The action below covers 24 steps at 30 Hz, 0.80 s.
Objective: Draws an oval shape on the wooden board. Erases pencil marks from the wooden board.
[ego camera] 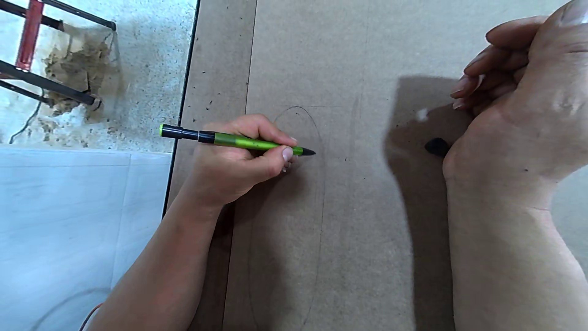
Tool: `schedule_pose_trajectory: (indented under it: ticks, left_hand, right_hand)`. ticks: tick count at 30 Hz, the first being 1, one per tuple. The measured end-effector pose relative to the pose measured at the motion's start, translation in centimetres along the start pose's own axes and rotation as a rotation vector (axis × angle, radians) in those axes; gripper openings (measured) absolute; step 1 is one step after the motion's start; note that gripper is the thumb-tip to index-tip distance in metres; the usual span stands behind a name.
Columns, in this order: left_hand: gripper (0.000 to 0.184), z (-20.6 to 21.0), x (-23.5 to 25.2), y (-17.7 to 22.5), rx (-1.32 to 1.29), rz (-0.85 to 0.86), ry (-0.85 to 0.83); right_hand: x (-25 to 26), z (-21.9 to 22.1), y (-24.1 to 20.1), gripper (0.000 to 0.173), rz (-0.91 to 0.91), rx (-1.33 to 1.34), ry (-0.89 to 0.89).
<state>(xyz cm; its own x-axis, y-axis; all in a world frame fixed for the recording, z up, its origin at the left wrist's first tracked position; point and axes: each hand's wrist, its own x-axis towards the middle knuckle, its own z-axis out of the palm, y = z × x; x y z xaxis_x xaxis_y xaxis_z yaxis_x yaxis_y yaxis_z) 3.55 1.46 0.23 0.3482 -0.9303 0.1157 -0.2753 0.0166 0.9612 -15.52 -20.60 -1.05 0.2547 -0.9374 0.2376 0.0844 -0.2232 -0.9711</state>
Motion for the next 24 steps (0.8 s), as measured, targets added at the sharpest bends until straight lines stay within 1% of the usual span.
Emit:
schedule_pose_trajectory:
  ticks: [2, 6, 7, 11, 12, 16, 18, 21, 22, 24]
  left_hand:
    - [0.009, 0.0, 0.0, 0.1, 0.023, -0.007, -0.002]
    - [0.009, 0.8, 0.2, 0.0, 0.029, -0.015, 0.137]
    - [0.009, 0.8, 0.2, -0.1, 0.026, -0.013, 0.147]
    - [0.009, 0.4, 0.1, -0.1, -0.006, -0.011, 0.065]
    - [0.009, 0.4, 0.1, -0.1, 0.000, -0.016, 0.073]
    - [0.008, 1.1, 0.4, -0.1, 0.044, -0.010, 0.209]
    - [0.008, 1.1, 0.4, -0.1, 0.029, -0.003, 0.202]
    - [0.009, 0.7, 0.4, -0.2, 0.002, -0.001, 0.132]
    - [0.008, 0.7, 0.4, -0.2, 0.001, -0.002, 0.130]
    - [0.008, 1.0, 0.4, -0.1, 0.015, -0.012, 0.188]
  right_hand:
    - [0.0, 0.0, 0.0, 0.036, -0.003, -0.004, 0.002]
    - [0.0, 0.0, 0.0, 0.036, 0.006, -0.002, 0.005]
    - [0.0, 0.0, 0.0, 0.036, 0.008, -0.002, 0.004]
    - [0.0, 0.1, 0.0, 0.036, 0.003, -0.006, 0.007]
    - [0.0, 0.1, -0.1, 0.036, 0.003, -0.011, 0.009]
    - [0.0, 0.1, -0.1, 0.035, 0.009, -0.012, 0.009]
    - [0.0, 0.1, 0.0, 0.035, 0.008, -0.010, 0.010]
    - [0.0, 0.1, 0.0, 0.035, 0.002, -0.003, 0.017]
    - [0.0, 0.1, 0.0, 0.035, 0.001, -0.001, 0.014]
    - [0.0, 0.1, 0.0, 0.035, 0.003, 0.001, 0.011]
